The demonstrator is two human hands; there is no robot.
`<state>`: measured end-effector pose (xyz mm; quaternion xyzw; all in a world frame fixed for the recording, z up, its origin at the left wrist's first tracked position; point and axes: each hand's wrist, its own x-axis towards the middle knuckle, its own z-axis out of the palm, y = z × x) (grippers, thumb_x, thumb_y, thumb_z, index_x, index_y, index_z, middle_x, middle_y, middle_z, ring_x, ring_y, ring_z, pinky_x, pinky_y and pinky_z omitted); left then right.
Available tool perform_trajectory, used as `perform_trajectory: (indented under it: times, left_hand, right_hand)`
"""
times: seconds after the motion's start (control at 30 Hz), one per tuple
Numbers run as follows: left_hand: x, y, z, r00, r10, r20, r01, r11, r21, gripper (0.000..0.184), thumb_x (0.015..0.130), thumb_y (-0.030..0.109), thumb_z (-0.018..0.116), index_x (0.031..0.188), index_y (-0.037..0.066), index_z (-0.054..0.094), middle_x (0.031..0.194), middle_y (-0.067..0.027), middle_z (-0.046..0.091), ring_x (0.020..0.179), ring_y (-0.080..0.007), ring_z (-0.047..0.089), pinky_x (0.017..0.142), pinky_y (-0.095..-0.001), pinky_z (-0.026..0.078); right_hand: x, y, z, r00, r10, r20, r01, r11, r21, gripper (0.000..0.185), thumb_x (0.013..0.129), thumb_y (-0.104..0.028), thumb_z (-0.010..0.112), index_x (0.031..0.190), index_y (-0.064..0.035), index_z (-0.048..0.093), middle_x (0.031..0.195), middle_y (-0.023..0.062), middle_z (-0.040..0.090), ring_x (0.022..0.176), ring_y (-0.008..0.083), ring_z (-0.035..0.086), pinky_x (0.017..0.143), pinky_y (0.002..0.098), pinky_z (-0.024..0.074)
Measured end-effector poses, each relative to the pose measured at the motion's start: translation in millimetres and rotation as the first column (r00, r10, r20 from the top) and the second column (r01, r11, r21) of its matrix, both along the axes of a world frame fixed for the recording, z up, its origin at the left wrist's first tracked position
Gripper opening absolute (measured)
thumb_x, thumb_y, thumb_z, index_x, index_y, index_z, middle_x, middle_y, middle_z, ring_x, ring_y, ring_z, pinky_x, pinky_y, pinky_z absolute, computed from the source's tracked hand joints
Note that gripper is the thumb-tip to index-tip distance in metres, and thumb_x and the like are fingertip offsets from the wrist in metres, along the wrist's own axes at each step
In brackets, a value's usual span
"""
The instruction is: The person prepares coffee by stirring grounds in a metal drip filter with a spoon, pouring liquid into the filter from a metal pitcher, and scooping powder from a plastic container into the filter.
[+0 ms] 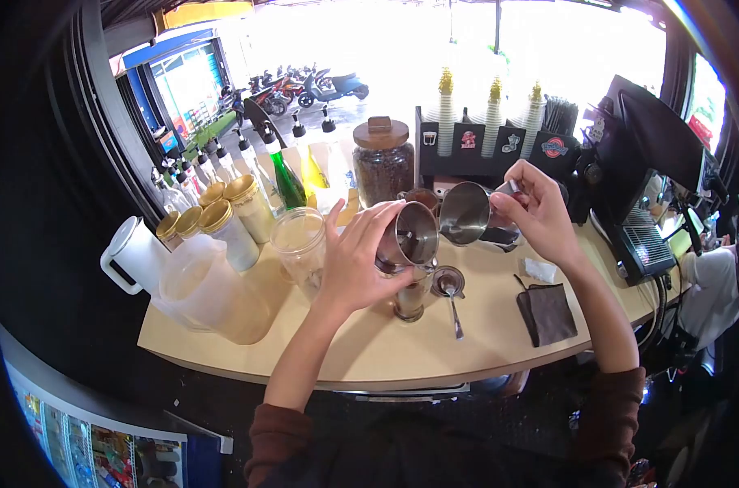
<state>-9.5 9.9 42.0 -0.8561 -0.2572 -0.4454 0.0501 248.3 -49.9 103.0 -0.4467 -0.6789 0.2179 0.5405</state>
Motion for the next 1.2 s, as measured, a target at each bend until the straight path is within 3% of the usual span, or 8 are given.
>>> perform_trajectory:
  times: [0.4, 0.7, 1.0, 1.1, 1.17, 1.2]
  left_hand:
    - [0, 2, 0, 1.0, 0.002, -0.002, -0.002, 1.0, 0.001, 0.082, 0.056, 0.031, 0.078, 0.13, 0.013, 0.049, 0.122, -0.0043, 0.059, 0.113, -0.0197, 0.056, 0.111, -0.0529, 0.019]
    - [-1, 2, -1, 1.0, -0.011, 0.022, 0.012, 0.998, -0.058, 0.08, 0.058, 0.033, 0.078, 0.13, 0.013, 0.049, 0.122, -0.0059, 0.059, 0.114, -0.0212, 0.055, 0.111, -0.0527, 0.019]
    - [1, 5, -11, 0.99, -0.074, 0.117, 0.105, 0.952, -0.286, 0.086, 0.058, 0.037, 0.079, 0.133, 0.012, 0.045, 0.123, -0.008, 0.059, 0.114, -0.0247, 0.057, 0.111, -0.0522, 0.019]
    - [3, 5, -15, 0.976, -0.097, 0.195, 0.161, 0.925, -0.344, 0.089, 0.058, 0.033, 0.081, 0.134, 0.009, 0.044, 0.123, -0.0112, 0.058, 0.114, -0.0258, 0.056, 0.11, -0.048, 0.026]
    - [4, 6, -17, 0.944, -0.172, 0.282, 0.279, 0.872, -0.403, 0.093, 0.058, 0.021, 0.085, 0.138, 0.003, 0.04, 0.128, -0.0146, 0.053, 0.12, -0.0268, 0.051, 0.104, -0.0385, 0.039]
    - [5, 5, -17, 0.944, -0.172, 0.281, 0.279, 0.872, -0.403, 0.093, 0.058, 0.021, 0.085, 0.138, 0.003, 0.04, 0.128, -0.0146, 0.053, 0.12, -0.0268, 0.051, 0.104, -0.0385, 0.039]
  right_hand:
    - [-13, 5, 19, 0.973, -0.081, 0.215, 0.076, 0.997, 0.029, 0.024, 0.085, -0.006, 0.065, 0.082, -0.0005, 0.042, 0.067, -0.0002, 0.044, 0.062, 0.003, 0.038, 0.052, 0.0225, 0.0417]
    - [-19, 8, 27, 0.981, -0.069, 0.183, 0.071, 0.997, -0.006, 0.024, 0.086, -0.006, 0.065, 0.083, -0.0006, 0.042, 0.066, -0.0004, 0.044, 0.061, 0.0028, 0.041, 0.052, 0.0231, 0.0447]
    - [-24, 12, 36, 0.97, -0.064, 0.233, 0.058, 0.998, 0.034, 0.022, 0.087, -0.006, 0.064, 0.083, -0.0002, 0.043, 0.063, -0.0003, 0.044, 0.063, 0.0029, 0.049, 0.052, 0.0237, 0.0456]
    - [-27, 13, 39, 0.969, -0.059, 0.239, 0.047, 0.997, 0.057, 0.021, 0.087, -0.007, 0.064, 0.083, -0.0001, 0.044, 0.062, -0.0003, 0.045, 0.063, 0.0031, 0.05, 0.052, 0.0233, 0.0443]
    - [-26, 19, 36, 0.965, -0.075, 0.251, 0.056, 0.995, 0.081, 0.022, 0.086, -0.009, 0.065, 0.083, 0.0, 0.045, 0.061, 0.0002, 0.045, 0.062, 0.0039, 0.048, 0.052, 0.0243, 0.0426]
    - [-26, 21, 35, 0.96, -0.09, 0.264, 0.065, 0.993, 0.103, 0.023, 0.085, -0.011, 0.066, 0.083, 0.0002, 0.046, 0.061, 0.0006, 0.045, 0.06, 0.0047, 0.047, 0.051, 0.0253, 0.0409]
